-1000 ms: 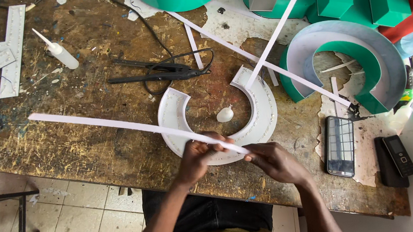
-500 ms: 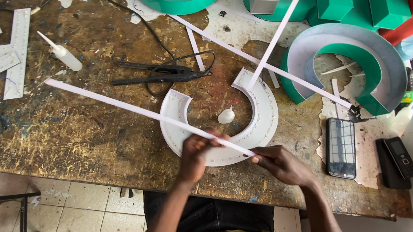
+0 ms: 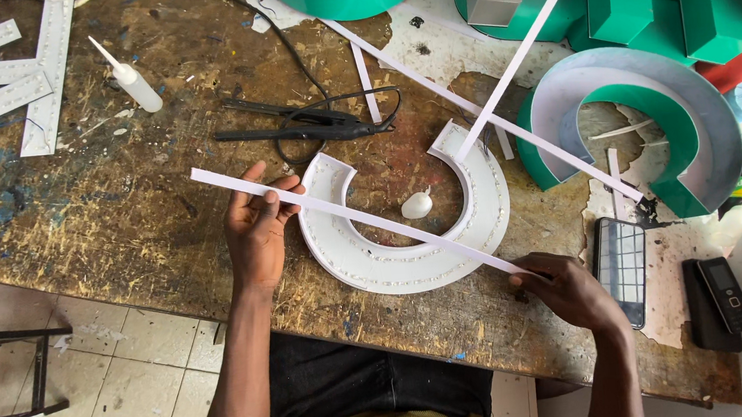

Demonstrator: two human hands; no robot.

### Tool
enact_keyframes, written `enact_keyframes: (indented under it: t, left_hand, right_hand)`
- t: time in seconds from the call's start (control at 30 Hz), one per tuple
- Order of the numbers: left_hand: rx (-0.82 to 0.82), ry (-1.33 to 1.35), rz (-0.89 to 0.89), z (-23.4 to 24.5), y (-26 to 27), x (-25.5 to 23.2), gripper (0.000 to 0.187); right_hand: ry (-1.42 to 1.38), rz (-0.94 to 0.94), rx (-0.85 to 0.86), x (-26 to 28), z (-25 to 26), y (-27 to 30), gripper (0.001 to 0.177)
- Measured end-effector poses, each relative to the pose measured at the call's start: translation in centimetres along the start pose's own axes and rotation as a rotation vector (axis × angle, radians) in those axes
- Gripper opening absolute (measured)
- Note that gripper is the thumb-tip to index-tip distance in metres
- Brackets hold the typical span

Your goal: The person applies glue from a white bottle to a curved white plastic frame and presses a flexible LED strip into place. They continue to apply adhesive and secure the strip along the curve of the frame, working on a cluttered wooden workbench.

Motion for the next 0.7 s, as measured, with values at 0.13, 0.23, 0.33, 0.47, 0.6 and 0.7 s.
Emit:
enact_keyframes:
  t: [0.13,0.23,0.33,0.47,0.6,0.7]
  left_hand:
    - [-0.062,-0.048,-0.074,2.2,-0.8,-0.1,0.057]
    - [-0.141,-0.086,-0.113,3.0,-0.6,-0.7,0.064]
    - [-0.19,-0.093,-0.065,3.8,-0.3,-0.3,0.066]
    - [-0.356,-0.01,-0.025,9.4,-0.3,2.9,0.024]
    - [-0.46,0.107,-0.004,16.5,-0.3,5.5,0.02]
    - [-0.466,0.141,0.072,17.5,0.4,5.2,0.02]
  right_hand:
    - [0.064,-0.018,-0.028,-2.3,1.0,-0.2,0.021]
    - [0.101,-0.048,-0.092,-1.6,1.8,0.1,0.021]
    - [0.163,-0.058,-0.143,-0.3,2.3,0.4,0.024]
    - [0.268,-0.013,-0.26,1.8,3.5,1.1,0.022]
    - [0.394,0.038,-0.438,-0.4,5.5,1.1,0.019]
    - [0.406,0.095,-0.56,-1.2,5.6,0.6,0.017]
Point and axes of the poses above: each hand's wrist, its own y-axis away from the middle knuckle, its own z-axis out of the back of the hand, x = y × z, the point moved 9 cm from there along -y, towards the middle knuckle, and after that the axes turned 15 degrees about -z, right-handed, at the moved point
